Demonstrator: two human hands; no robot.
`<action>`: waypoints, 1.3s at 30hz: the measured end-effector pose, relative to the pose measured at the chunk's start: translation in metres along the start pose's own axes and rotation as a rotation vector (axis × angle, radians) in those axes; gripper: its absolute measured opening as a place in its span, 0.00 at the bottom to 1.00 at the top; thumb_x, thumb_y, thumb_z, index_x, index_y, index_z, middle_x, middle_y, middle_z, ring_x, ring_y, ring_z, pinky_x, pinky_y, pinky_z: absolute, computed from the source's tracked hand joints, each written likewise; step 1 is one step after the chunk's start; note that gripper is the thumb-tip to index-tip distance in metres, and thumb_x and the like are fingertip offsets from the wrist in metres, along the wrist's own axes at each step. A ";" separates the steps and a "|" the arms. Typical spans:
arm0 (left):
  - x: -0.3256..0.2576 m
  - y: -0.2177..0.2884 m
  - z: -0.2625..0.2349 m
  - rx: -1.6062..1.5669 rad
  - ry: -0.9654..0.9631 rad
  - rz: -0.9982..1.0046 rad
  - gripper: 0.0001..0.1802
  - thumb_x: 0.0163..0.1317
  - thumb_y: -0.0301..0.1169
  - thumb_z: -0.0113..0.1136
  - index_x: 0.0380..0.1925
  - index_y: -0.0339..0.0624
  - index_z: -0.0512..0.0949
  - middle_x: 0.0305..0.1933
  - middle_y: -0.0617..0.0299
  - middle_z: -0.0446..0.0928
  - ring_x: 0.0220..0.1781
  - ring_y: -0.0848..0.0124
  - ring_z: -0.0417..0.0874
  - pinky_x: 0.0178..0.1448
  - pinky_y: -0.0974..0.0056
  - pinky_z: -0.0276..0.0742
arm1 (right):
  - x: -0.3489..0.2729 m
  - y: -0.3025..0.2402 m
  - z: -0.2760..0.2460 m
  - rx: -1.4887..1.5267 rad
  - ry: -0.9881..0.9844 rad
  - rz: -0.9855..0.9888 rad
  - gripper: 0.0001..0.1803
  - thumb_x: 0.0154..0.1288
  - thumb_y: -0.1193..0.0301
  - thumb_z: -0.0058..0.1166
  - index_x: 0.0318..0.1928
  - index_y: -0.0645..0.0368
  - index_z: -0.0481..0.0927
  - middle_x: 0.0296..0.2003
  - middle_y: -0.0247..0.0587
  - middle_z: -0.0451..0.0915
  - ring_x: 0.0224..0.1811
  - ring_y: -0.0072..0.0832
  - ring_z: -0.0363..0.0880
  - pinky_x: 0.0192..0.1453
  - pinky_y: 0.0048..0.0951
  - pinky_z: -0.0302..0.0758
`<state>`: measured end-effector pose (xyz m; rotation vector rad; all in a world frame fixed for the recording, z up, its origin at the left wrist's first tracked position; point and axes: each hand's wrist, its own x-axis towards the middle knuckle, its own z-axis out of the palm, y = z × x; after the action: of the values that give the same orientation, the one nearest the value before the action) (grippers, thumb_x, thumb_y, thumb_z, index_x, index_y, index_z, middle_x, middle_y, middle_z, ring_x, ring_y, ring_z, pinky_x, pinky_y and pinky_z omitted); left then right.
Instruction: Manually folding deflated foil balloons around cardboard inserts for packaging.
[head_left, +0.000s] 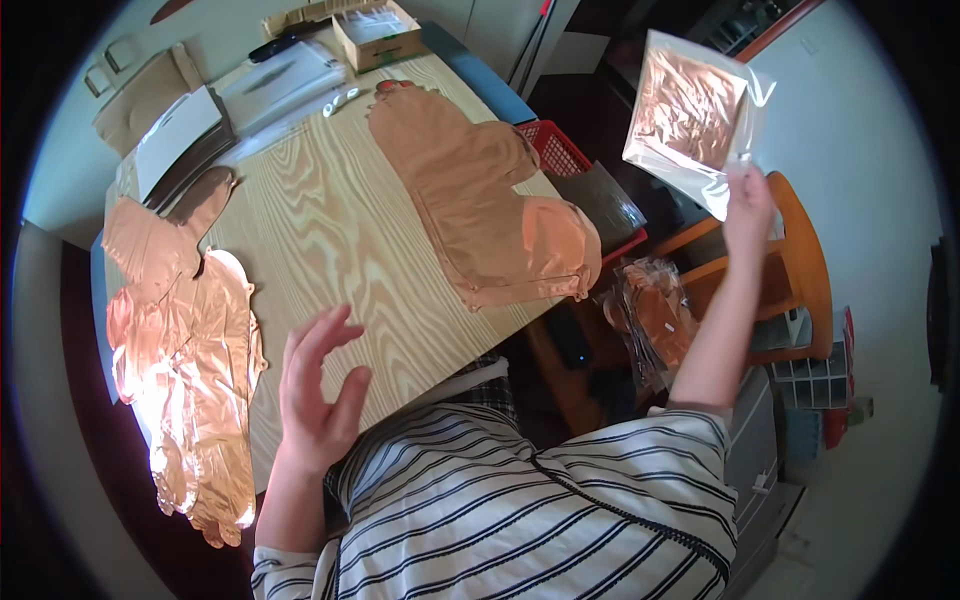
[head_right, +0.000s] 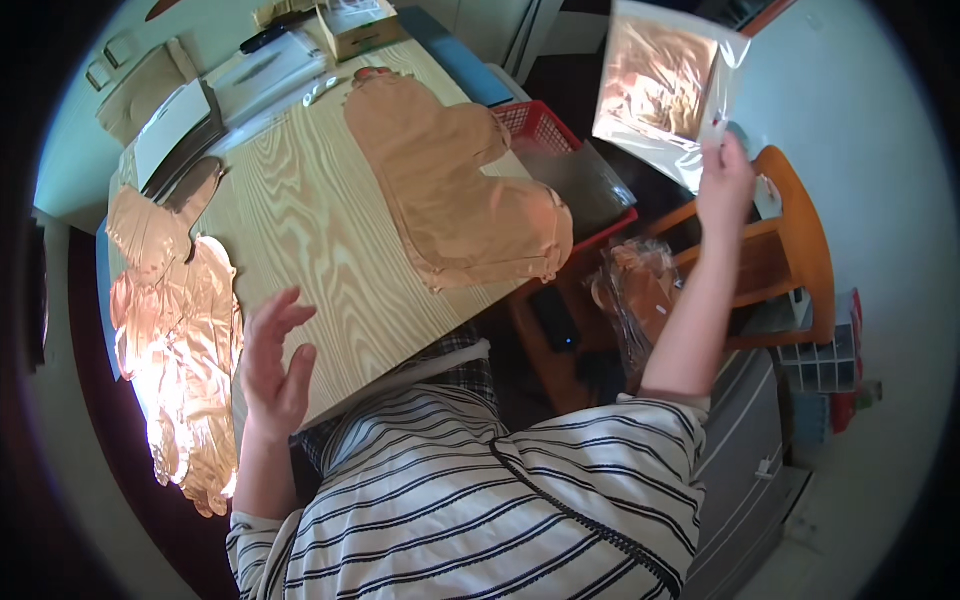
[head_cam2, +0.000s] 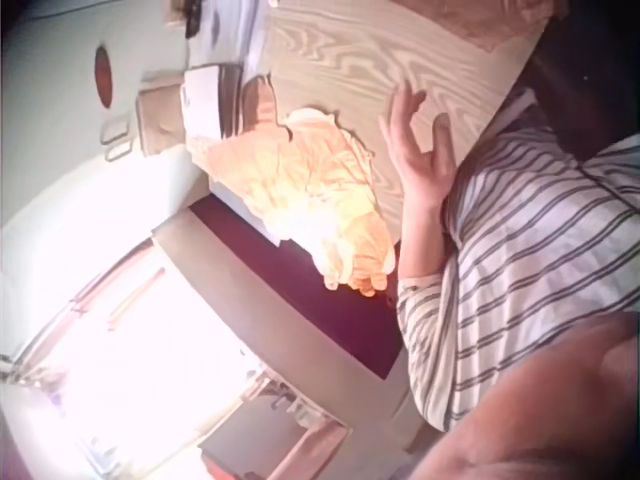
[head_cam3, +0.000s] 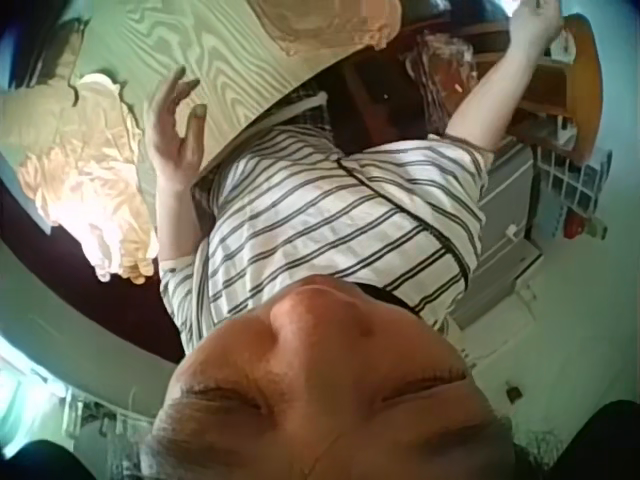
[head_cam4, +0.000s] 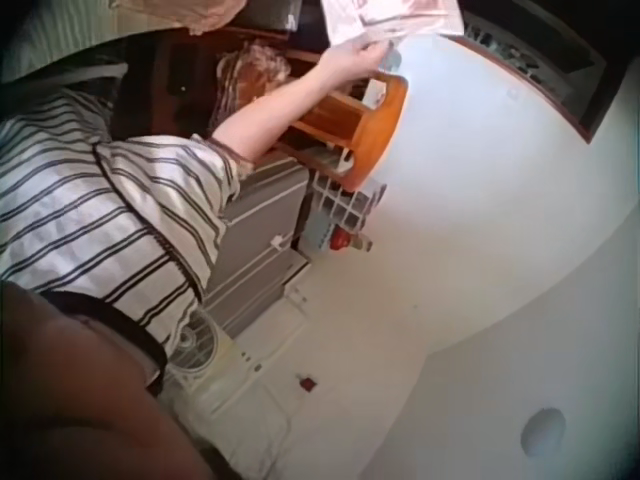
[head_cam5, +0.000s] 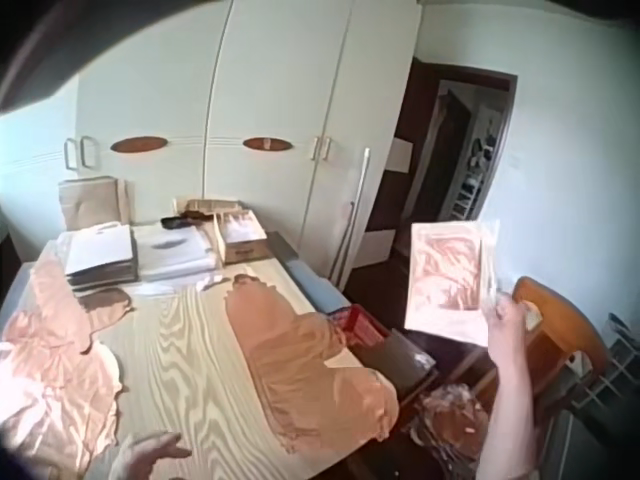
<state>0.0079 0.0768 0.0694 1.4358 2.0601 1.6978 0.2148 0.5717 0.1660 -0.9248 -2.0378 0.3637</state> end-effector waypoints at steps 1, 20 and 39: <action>-0.001 0.006 0.000 0.049 0.103 -0.025 0.31 0.56 0.14 0.63 0.63 0.33 0.73 0.58 0.45 0.77 0.52 0.57 0.84 0.57 0.57 0.80 | 0.001 0.029 0.025 -0.002 -0.008 0.006 0.11 0.75 0.71 0.54 0.50 0.65 0.80 0.32 0.37 0.83 0.35 0.22 0.80 0.42 0.31 0.77; -0.147 -0.058 -0.160 0.681 0.456 -0.729 0.16 0.55 0.30 0.73 0.45 0.43 0.83 0.56 0.51 0.78 0.59 0.50 0.78 0.62 0.52 0.75 | -0.102 0.260 0.233 -0.512 -0.537 0.185 0.14 0.72 0.68 0.55 0.53 0.63 0.82 0.45 0.49 0.86 0.47 0.36 0.85 0.54 0.37 0.78; -0.029 -0.017 -0.034 0.454 0.106 -0.385 0.11 0.67 0.35 0.63 0.32 0.38 0.80 0.32 0.51 0.80 0.31 0.51 0.84 0.36 0.53 0.82 | -0.193 -0.246 0.221 0.909 -1.765 0.896 0.19 0.77 0.59 0.53 0.50 0.65 0.81 0.39 0.43 0.86 0.36 0.30 0.86 0.44 0.31 0.83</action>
<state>-0.0064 0.0336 0.0549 0.9509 2.6892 1.2315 -0.0082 0.2806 0.0560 -0.8175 -1.9467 3.1123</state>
